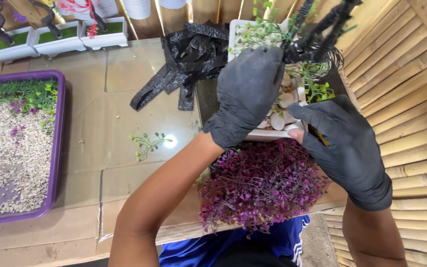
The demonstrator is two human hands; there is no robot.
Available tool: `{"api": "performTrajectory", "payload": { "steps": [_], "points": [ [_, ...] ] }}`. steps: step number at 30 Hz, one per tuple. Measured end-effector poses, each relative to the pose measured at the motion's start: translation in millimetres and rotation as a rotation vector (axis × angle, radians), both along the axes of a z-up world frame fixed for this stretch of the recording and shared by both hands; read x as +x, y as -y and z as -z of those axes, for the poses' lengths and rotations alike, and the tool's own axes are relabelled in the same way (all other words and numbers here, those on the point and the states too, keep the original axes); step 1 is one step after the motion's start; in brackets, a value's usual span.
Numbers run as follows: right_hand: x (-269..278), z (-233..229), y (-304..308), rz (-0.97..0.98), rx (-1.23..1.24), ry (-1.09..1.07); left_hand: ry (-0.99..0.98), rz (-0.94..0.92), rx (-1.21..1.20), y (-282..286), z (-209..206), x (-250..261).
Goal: The person arranges small green plants and white stones in a rectangular white pot containing a black tree trunk. They use their gloved hands to position the plants and stones, and use green-handled pliers to adjust the tree trunk and secure the arrangement.
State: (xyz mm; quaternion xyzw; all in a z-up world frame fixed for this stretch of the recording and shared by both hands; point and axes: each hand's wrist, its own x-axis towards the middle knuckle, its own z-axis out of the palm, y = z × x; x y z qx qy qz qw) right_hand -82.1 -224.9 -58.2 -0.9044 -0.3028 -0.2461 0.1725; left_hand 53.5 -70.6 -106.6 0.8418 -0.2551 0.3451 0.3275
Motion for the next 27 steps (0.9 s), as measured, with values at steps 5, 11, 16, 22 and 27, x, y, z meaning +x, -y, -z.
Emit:
{"api": "performTrajectory", "payload": {
  "steps": [5, 11, 16, 22, 27],
  "points": [
    [9, 1, -13, 0.090, -0.105, 0.046, 0.053, 0.049, -0.042, -2, 4, 8],
    [18, 8, -12, 0.163, -0.241, 0.060, 0.055, 0.192, -0.021, -12, 3, 10],
    [25, 1, -26, 0.247, -0.371, 0.023, 0.001, 0.245, 0.010, -14, 2, 8],
    [25, -2, -19, 0.175, -0.270, -0.013, -0.084, 0.299, -0.037, -29, -17, 5],
    [19, 1, -21, 0.271, -0.196, 0.052, -0.073, 0.351, -0.113, -32, -7, 17]
  ]
}}
